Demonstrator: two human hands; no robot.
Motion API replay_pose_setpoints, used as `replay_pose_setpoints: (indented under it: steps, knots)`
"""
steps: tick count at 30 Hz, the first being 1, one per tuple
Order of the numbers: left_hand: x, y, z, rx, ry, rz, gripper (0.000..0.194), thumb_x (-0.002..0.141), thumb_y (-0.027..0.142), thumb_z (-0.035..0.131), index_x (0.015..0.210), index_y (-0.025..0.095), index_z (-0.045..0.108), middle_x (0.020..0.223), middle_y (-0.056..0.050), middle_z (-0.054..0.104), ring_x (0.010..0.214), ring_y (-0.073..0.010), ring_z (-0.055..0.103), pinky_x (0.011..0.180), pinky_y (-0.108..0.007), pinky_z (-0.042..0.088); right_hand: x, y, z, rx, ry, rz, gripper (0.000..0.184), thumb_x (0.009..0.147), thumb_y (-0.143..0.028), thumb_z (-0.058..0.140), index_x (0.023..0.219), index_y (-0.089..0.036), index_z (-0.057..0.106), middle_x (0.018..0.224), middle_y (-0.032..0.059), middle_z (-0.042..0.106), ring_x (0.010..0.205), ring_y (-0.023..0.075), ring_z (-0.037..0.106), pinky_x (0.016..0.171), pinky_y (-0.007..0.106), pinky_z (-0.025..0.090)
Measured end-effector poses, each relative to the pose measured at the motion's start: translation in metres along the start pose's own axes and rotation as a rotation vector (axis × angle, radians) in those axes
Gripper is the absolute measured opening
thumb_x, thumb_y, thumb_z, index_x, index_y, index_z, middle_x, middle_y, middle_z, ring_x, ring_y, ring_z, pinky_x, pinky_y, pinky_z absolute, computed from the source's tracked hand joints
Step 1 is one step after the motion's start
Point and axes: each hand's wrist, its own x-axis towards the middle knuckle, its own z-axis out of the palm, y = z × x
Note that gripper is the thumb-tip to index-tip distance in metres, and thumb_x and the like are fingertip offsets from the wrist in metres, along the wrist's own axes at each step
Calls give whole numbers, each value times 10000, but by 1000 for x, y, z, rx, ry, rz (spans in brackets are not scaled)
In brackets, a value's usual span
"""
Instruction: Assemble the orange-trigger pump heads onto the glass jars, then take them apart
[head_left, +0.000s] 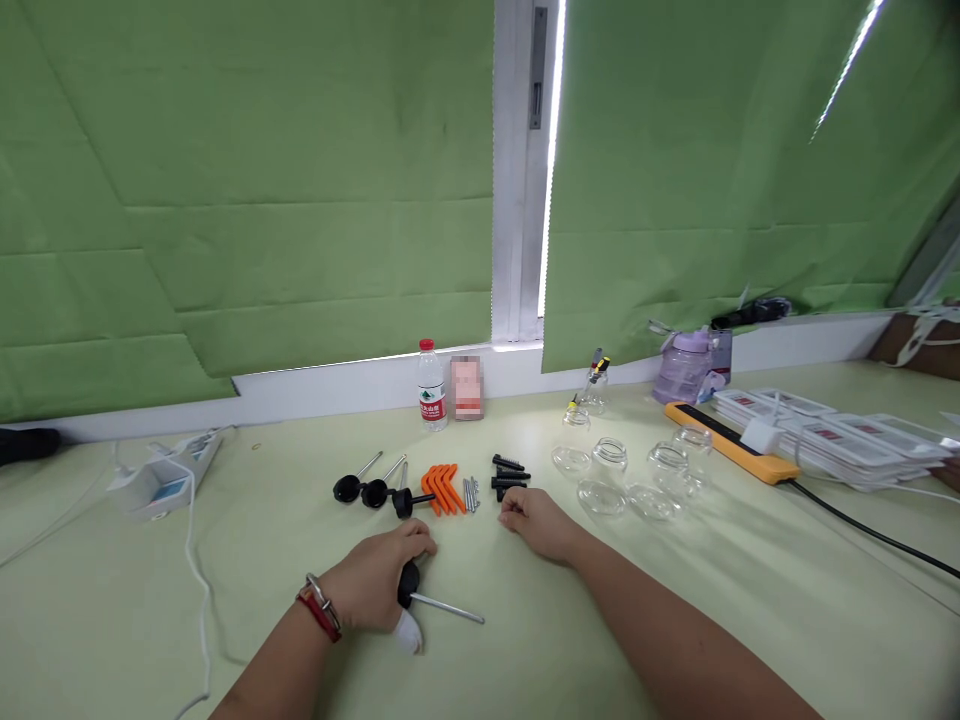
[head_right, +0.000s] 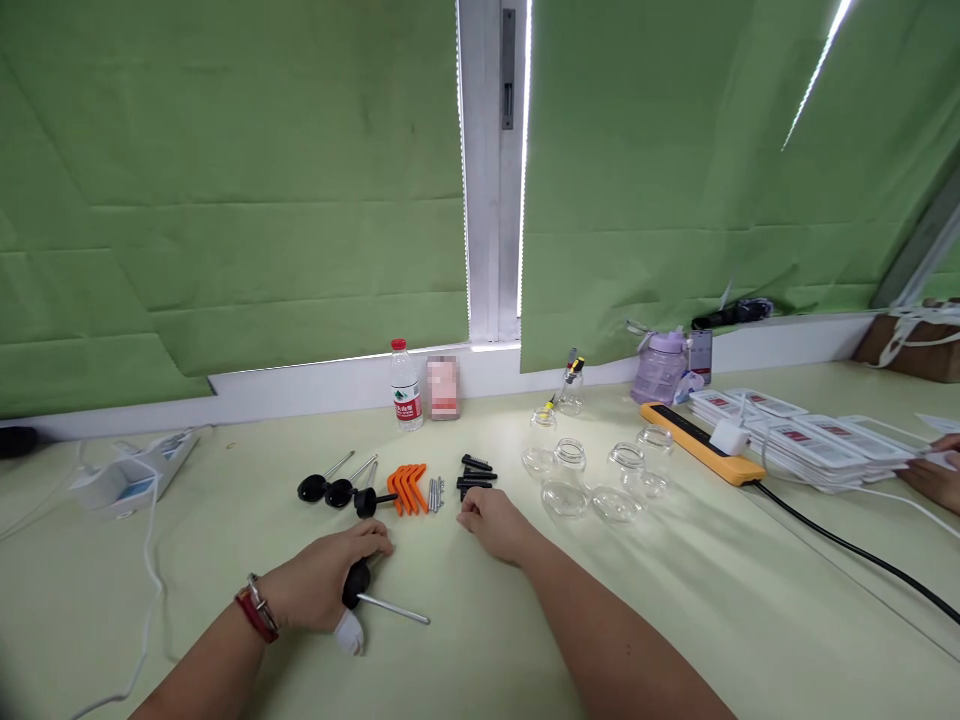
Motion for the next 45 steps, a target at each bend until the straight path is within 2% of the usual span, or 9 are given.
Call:
replay_pose_setpoints:
  steps: [8,13,17,22,28,33,37,40,45]
  knots:
    - [1,0,2,-539,-39,-106,381,595,272,674,948,187,557,812,14,534,684,-121,480,608,-233,411,-3,-3,-2,198,-30,16,83,687,-210,561,736,-159,603,602,-16,541,525,91,456,495,198,361]
    - [5,3,2,-970,-22,-133,231,690,314,609,845,157,542,750,-4,569,508,-70,451,409,-175,310,-3,-1,-2,253,-37,18,123,659,-221,595,755,-152,629,633,-6,564,567,102,487,533,209,390]
    - [6,4,4,-1190,-47,-178,281,778,423,493,792,146,530,671,-31,613,357,-59,453,321,-171,223,-3,-1,-2,285,-38,15,120,660,-228,610,749,-151,637,665,3,593,597,106,506,565,218,397]
    - [11,4,13,-1204,-193,-343,372,762,482,464,680,130,555,486,-44,596,253,-56,360,243,-163,151,-6,-11,1,511,-105,-6,149,734,-301,576,759,-156,597,624,-15,581,478,67,448,465,195,347]
    - [18,8,22,-1211,-179,-405,465,746,577,461,647,132,553,457,-44,590,225,-38,294,251,-174,124,-13,-26,13,789,-171,-94,278,746,-416,602,817,-148,582,644,14,606,540,98,539,476,211,413]
    - [20,7,26,-1212,-85,-383,509,756,624,415,682,135,536,558,-35,588,280,-40,341,305,-190,196,-9,-17,15,850,-162,-35,307,679,-406,678,790,-148,556,648,10,614,480,93,527,439,228,427]
    - [23,6,27,-1066,88,-299,373,657,485,633,823,174,509,658,38,512,415,-50,375,397,-189,284,-4,-10,12,843,-101,0,318,666,-411,686,768,-146,542,629,7,611,464,93,523,425,229,424]
    - [25,4,28,-879,187,-199,342,601,392,708,746,165,499,662,57,417,565,-75,387,508,-194,324,-3,-7,10,836,-114,12,317,655,-401,694,766,-143,547,631,11,615,467,97,528,426,233,426]
    - [24,4,27,-840,148,-209,361,677,489,622,752,183,446,643,65,353,544,-80,343,493,-201,296,-2,-3,4,817,-67,36,299,631,-383,706,751,-136,587,599,-15,572,432,65,457,397,214,392]
